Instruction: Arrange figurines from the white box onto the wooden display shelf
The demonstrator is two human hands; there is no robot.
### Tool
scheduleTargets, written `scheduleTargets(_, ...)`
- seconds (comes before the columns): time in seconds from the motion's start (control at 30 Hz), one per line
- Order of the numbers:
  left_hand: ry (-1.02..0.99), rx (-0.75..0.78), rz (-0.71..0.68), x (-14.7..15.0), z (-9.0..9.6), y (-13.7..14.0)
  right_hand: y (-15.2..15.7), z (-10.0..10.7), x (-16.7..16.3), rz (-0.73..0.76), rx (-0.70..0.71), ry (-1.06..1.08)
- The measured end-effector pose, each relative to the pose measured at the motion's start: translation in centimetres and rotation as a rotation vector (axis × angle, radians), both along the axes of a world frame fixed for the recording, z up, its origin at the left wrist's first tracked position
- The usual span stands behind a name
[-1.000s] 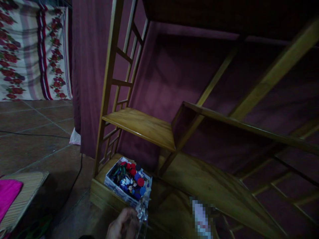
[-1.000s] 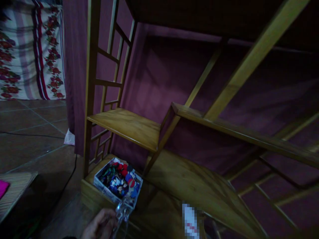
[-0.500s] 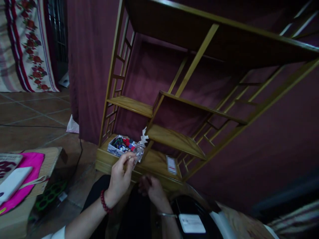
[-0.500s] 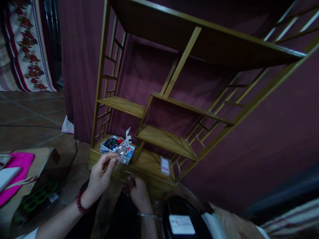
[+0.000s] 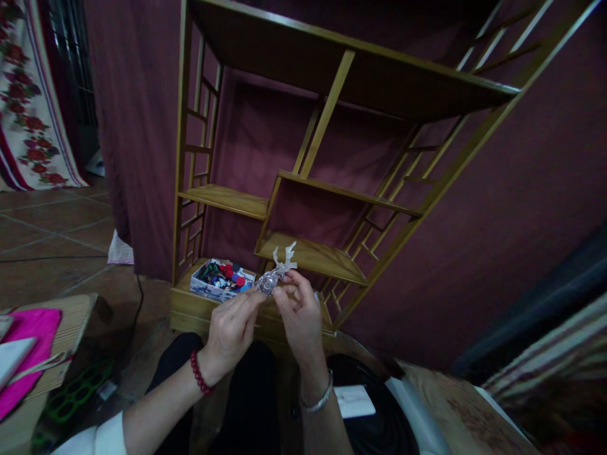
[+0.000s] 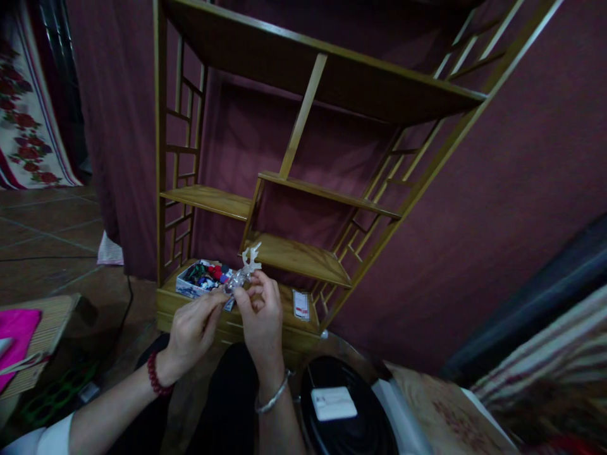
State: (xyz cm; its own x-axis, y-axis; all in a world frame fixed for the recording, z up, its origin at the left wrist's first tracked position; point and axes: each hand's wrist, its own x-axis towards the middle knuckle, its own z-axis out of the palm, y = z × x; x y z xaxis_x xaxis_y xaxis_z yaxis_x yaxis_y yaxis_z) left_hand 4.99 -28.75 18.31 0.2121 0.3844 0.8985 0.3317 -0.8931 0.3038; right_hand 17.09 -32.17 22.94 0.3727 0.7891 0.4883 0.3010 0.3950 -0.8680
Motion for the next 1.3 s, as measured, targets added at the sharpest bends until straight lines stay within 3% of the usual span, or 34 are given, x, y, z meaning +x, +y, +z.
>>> scheduleTargets(0.1,0.042,0.086,-0.014,0.6,0.1,0.0,0.1,0.1,0.3,0.015,0.016,0.061)
scheduleTargets(0.37,0.102,0.092,-0.006,2.9,0.9,0.4,0.9,-0.1,1.7,-0.043,0.069,0.164)
scheduleTargets(0.5,0.029,0.003,-0.023,4.6,0.7,1.1,1.2,-0.2,2.9,-0.052,0.093,0.207)
scheduleTargets(0.73,-0.040,-0.294,-0.112,6.8,0.3,2.0,2.0,-0.6,4.9,-0.069,0.095,0.201)
scheduleTargets(1.1,-0.004,-0.454,-0.153,8.5,0.5,3.4,3.4,-1.4,6.3,-0.031,0.062,0.086)
scheduleTargets(1.3,0.013,-0.396,-0.205,8.5,-0.2,4.0,3.9,-1.8,6.5,-0.047,0.023,0.015)
